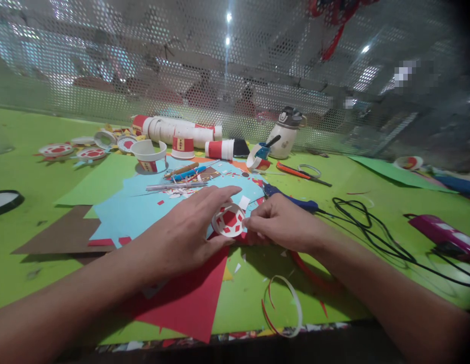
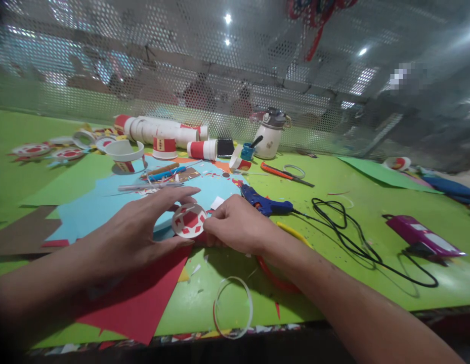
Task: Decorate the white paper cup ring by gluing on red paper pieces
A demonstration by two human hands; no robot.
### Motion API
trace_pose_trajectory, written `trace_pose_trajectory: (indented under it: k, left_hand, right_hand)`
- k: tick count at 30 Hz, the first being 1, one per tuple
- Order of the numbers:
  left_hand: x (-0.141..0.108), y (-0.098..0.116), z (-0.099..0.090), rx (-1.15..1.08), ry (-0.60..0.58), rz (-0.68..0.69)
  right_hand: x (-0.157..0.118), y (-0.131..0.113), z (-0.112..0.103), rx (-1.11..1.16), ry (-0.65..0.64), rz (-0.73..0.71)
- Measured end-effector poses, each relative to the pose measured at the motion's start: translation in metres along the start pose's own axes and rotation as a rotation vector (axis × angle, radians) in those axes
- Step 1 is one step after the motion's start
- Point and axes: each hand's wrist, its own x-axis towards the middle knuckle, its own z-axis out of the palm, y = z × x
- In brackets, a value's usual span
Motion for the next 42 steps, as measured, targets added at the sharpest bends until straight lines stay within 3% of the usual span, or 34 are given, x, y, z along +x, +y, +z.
trace_pose_trajectory:
  k: [14, 22, 37, 42]
  left_hand:
    - [-0.0016, -0.005, 0.0014, -0.024, 0.0, -0.004]
    - [0.0004, -0.0076, 0.0009, -0.055, -0.023, -0.01]
    - [0.0018, -0.0063, -0.0001, -0.108, -0.026, -0.004]
    - [0.0028, -0.0092, -0.0002, -0.152, -0.042, -0.034]
  right_hand:
    - [-0.0007, 0.0046, -0.0012, -0.009, -0.016, -0.033]
    - [0.0008, 0.008, -0.0041, -0.155, 0.183, -0.125]
    - [-0.0003, 0.0026, 0.0018, -0.235, 0.128, -0.113]
    - [-0.0008, 0.004, -0.0052, -0.16, 0.205, -0.141]
